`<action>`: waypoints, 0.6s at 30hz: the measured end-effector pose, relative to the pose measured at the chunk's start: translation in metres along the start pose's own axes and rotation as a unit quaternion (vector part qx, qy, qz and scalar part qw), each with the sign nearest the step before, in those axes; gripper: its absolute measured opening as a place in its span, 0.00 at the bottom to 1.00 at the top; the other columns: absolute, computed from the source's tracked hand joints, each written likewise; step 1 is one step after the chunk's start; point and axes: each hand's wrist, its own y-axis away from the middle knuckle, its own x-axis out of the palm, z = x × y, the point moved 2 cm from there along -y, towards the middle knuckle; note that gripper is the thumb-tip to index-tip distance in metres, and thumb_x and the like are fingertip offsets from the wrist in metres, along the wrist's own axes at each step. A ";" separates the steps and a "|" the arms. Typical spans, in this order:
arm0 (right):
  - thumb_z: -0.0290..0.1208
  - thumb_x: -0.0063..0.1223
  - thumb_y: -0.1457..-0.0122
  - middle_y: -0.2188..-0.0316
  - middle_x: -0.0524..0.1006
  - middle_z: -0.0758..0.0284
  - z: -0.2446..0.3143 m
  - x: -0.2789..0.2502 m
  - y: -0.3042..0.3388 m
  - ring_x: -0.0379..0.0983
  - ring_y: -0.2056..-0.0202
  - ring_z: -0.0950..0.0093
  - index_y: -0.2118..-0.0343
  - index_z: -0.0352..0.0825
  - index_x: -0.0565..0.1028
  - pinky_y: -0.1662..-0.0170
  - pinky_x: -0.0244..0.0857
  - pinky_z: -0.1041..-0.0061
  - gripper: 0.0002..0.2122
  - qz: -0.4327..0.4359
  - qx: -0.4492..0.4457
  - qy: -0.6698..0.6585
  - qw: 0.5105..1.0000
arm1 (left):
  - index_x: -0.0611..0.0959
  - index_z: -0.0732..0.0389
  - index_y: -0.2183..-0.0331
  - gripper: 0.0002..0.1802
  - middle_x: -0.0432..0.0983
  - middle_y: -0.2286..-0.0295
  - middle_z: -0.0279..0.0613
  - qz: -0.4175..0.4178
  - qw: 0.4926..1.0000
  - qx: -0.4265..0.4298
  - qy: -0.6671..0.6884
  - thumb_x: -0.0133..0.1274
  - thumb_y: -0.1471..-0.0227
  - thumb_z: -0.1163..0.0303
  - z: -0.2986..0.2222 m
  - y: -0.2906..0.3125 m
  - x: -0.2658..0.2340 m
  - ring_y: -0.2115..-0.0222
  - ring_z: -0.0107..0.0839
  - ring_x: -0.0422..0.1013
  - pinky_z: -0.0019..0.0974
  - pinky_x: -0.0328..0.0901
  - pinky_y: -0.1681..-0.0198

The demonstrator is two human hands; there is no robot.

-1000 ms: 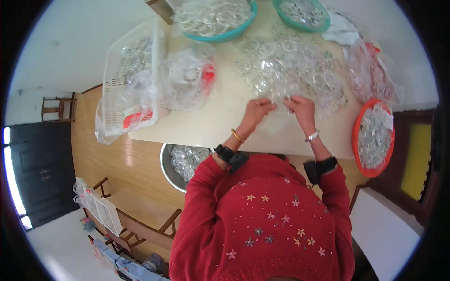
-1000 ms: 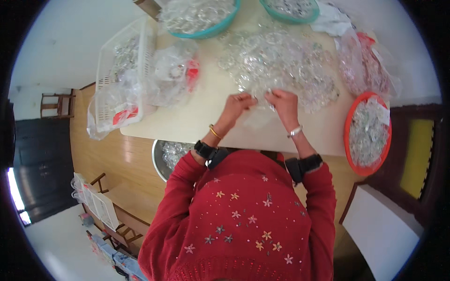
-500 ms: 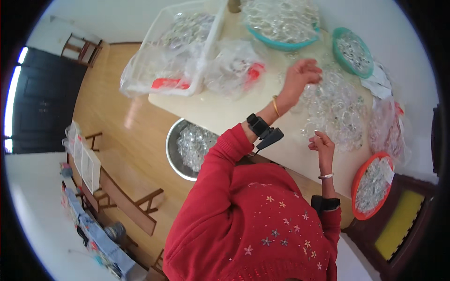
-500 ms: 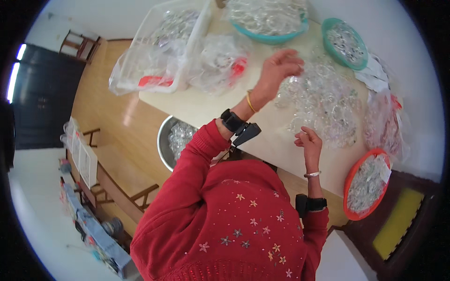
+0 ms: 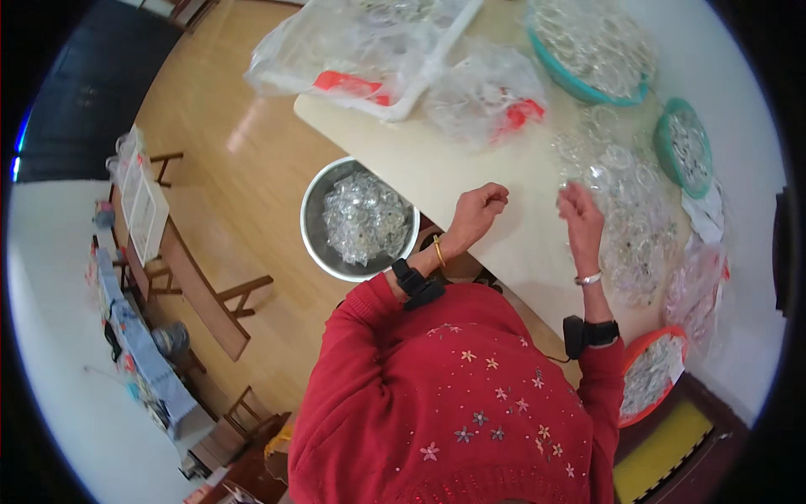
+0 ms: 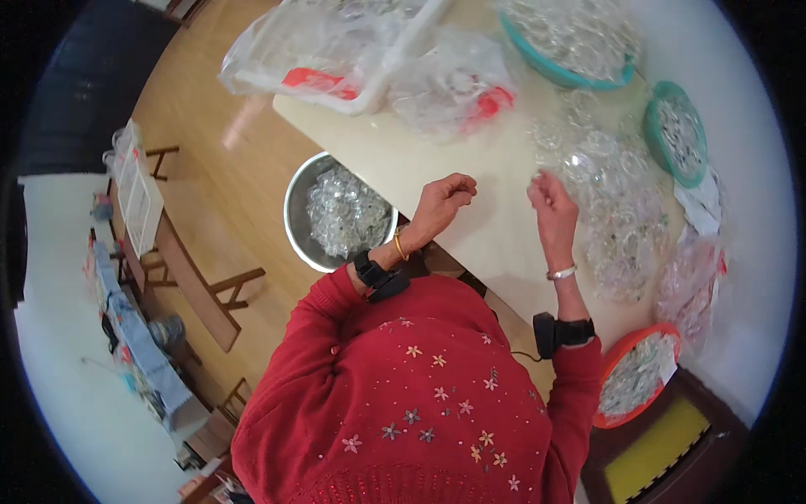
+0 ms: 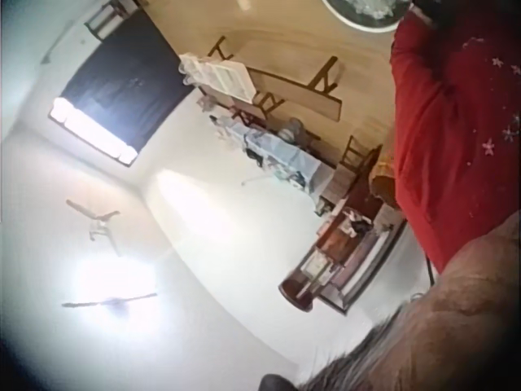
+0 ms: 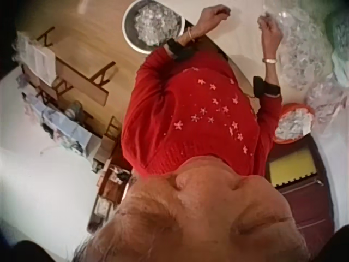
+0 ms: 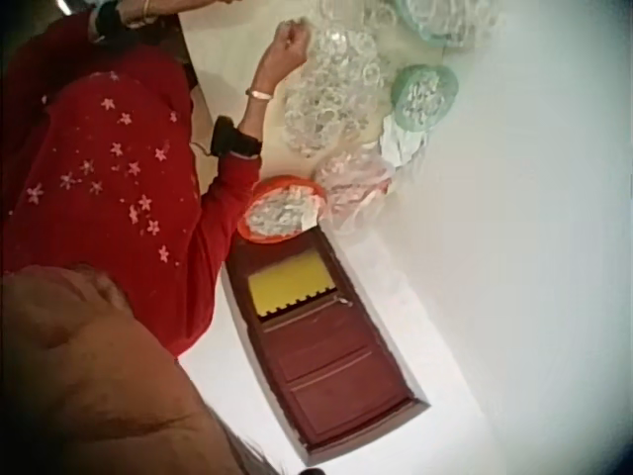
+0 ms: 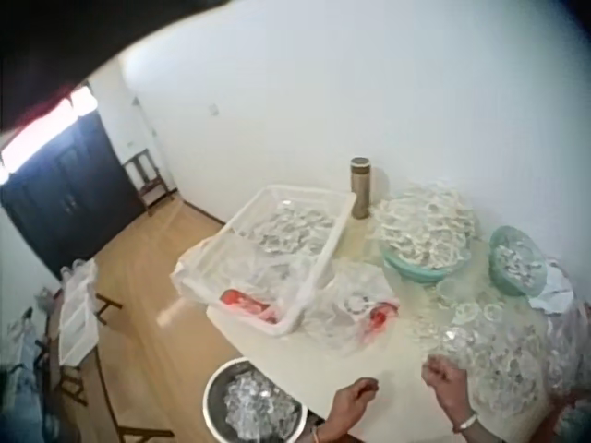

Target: Sort small plastic components from a large pile and place them into small individual plastic bags.

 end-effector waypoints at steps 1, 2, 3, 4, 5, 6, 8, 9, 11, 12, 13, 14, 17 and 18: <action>0.28 0.54 0.47 0.57 0.74 0.63 0.014 0.011 -0.015 0.71 0.63 0.76 0.48 0.32 0.66 0.60 0.66 0.79 0.22 -0.016 -0.041 0.009 0.999 | 0.76 0.69 0.63 0.12 0.76 0.70 0.39 -0.016 1.000 -0.009 -0.003 0.49 0.52 0.76 0.000 0.006 -0.010 0.67 0.25 0.70 0.28 0.65 0.62; 0.29 0.55 0.48 0.54 0.72 0.62 0.029 0.022 -0.030 0.71 0.61 0.74 0.46 0.33 0.64 0.58 0.65 0.78 0.25 -0.036 -0.082 0.017 0.996 | 0.76 0.69 0.63 0.12 0.76 0.70 0.39 -0.030 0.999 -0.017 -0.006 0.49 0.52 0.76 -0.001 0.011 -0.018 0.67 0.24 0.70 0.27 0.65 0.62; 0.29 0.56 0.49 0.52 0.71 0.60 0.046 0.033 -0.045 0.71 0.60 0.72 0.45 0.34 0.63 0.57 0.65 0.76 0.27 -0.068 -0.160 0.084 0.981 | 0.76 0.69 0.63 0.12 0.76 0.70 0.38 -0.043 0.999 -0.024 -0.009 0.48 0.52 0.76 -0.003 0.016 -0.026 0.67 0.24 0.70 0.27 0.65 0.62; 0.30 0.57 0.50 0.50 0.69 0.59 0.061 0.042 -0.060 0.71 0.60 0.70 0.45 0.35 0.62 0.56 0.64 0.74 0.28 -0.102 -0.237 0.148 0.955 | 0.76 0.69 0.63 0.12 0.76 0.70 0.38 -0.051 0.998 -0.023 -0.007 0.48 0.52 0.76 -0.005 0.020 -0.034 0.67 0.24 0.70 0.27 0.65 0.62; 0.30 0.57 0.50 0.50 0.69 0.59 0.071 0.051 -0.078 0.71 0.60 0.70 0.45 0.35 0.62 0.56 0.64 0.74 0.28 -0.097 -0.241 0.148 0.954 | 0.76 0.69 0.63 0.12 0.76 0.70 0.38 -0.063 0.998 -0.022 -0.014 0.48 0.52 0.76 -0.007 0.025 -0.042 0.67 0.23 0.70 0.27 0.65 0.62; 0.31 0.58 0.51 0.53 0.71 0.59 0.086 0.062 -0.095 0.72 0.61 0.70 0.46 0.34 0.64 0.56 0.64 0.73 0.28 -0.143 -0.336 0.242 0.899 | 0.76 0.68 0.62 0.12 0.76 0.70 0.38 -0.074 0.997 -0.021 -0.022 0.48 0.52 0.76 -0.008 0.029 -0.050 0.67 0.23 0.70 0.27 0.65 0.63; 0.31 0.59 0.52 0.56 0.73 0.58 0.099 0.076 -0.128 0.72 0.63 0.69 0.48 0.34 0.66 0.57 0.65 0.72 0.27 -0.191 -0.426 0.332 0.820 | 0.76 0.68 0.62 0.12 0.75 0.71 0.37 -0.083 0.996 -0.016 -0.027 0.48 0.52 0.76 -0.014 0.031 -0.063 0.68 0.23 0.69 0.27 0.65 0.63; 0.32 0.60 0.52 0.60 0.74 0.60 0.092 0.075 -0.151 0.72 0.66 0.71 0.50 0.34 0.68 0.60 0.65 0.73 0.25 -0.151 -0.387 0.312 0.854 | 0.76 0.68 0.63 0.12 0.75 0.71 0.38 -0.100 0.994 -0.015 -0.036 0.49 0.52 0.76 -0.016 0.030 -0.069 0.68 0.24 0.70 0.28 0.65 0.63; 0.34 0.61 0.52 0.70 0.77 0.63 0.087 0.076 -0.179 0.73 0.72 0.74 0.55 0.34 0.73 0.67 0.67 0.75 0.21 -0.067 -0.302 0.267 0.912 | 0.76 0.68 0.63 0.11 0.75 0.71 0.40 -0.137 0.989 -0.017 -0.054 0.50 0.52 0.76 -0.020 0.029 -0.081 0.69 0.26 0.71 0.30 0.65 0.64; 0.34 0.61 0.52 0.70 0.77 0.63 0.092 0.076 -0.185 0.73 0.72 0.74 0.55 0.34 0.73 0.67 0.67 0.75 0.21 -0.071 -0.301 0.272 0.911 | 0.76 0.68 0.63 0.11 0.75 0.71 0.40 -0.131 0.990 -0.015 -0.051 0.50 0.52 0.76 -0.023 0.027 -0.086 0.69 0.26 0.71 0.30 0.65 0.64; 0.34 0.61 0.52 0.74 0.76 0.65 0.108 0.081 -0.187 0.72 0.75 0.76 0.59 0.33 0.74 0.71 0.66 0.77 0.18 -0.060 -0.232 0.201 0.950 | 0.76 0.67 0.64 0.11 0.75 0.70 0.42 -0.163 0.980 0.048 -0.105 0.50 0.53 0.77 -0.028 0.027 -0.093 0.69 0.29 0.71 0.31 0.66 0.63; 0.35 0.61 0.51 0.78 0.75 0.67 0.127 0.079 -0.185 0.71 0.78 0.78 0.62 0.33 0.75 0.74 0.65 0.78 0.15 -0.056 -0.159 0.131 0.977 | 0.76 0.66 0.64 0.11 0.75 0.69 0.44 -0.187 0.963 0.113 -0.156 0.51 0.54 0.77 -0.036 0.025 -0.096 0.68 0.32 0.72 0.33 0.66 0.63; 0.36 0.60 0.50 0.84 0.73 0.70 0.153 0.076 -0.172 0.69 0.82 0.81 0.69 0.32 0.76 0.80 0.62 0.81 0.12 -0.073 -0.088 0.048 0.992 | 0.77 0.65 0.64 0.12 0.74 0.67 0.46 -0.182 0.922 0.259 -0.224 0.51 0.56 0.79 -0.065 0.007 -0.093 0.67 0.38 0.72 0.35 0.67 0.63; 0.36 0.59 0.50 0.85 0.72 0.70 0.160 0.075 -0.167 0.68 0.84 0.83 0.73 0.32 0.76 0.82 0.60 0.81 0.11 -0.081 -0.094 0.032 0.992 | 0.77 0.65 0.65 0.12 0.74 0.66 0.47 -0.165 0.895 0.334 -0.247 0.51 0.57 0.80 -0.078 -0.003 -0.090 0.67 0.41 0.71 0.37 0.67 0.62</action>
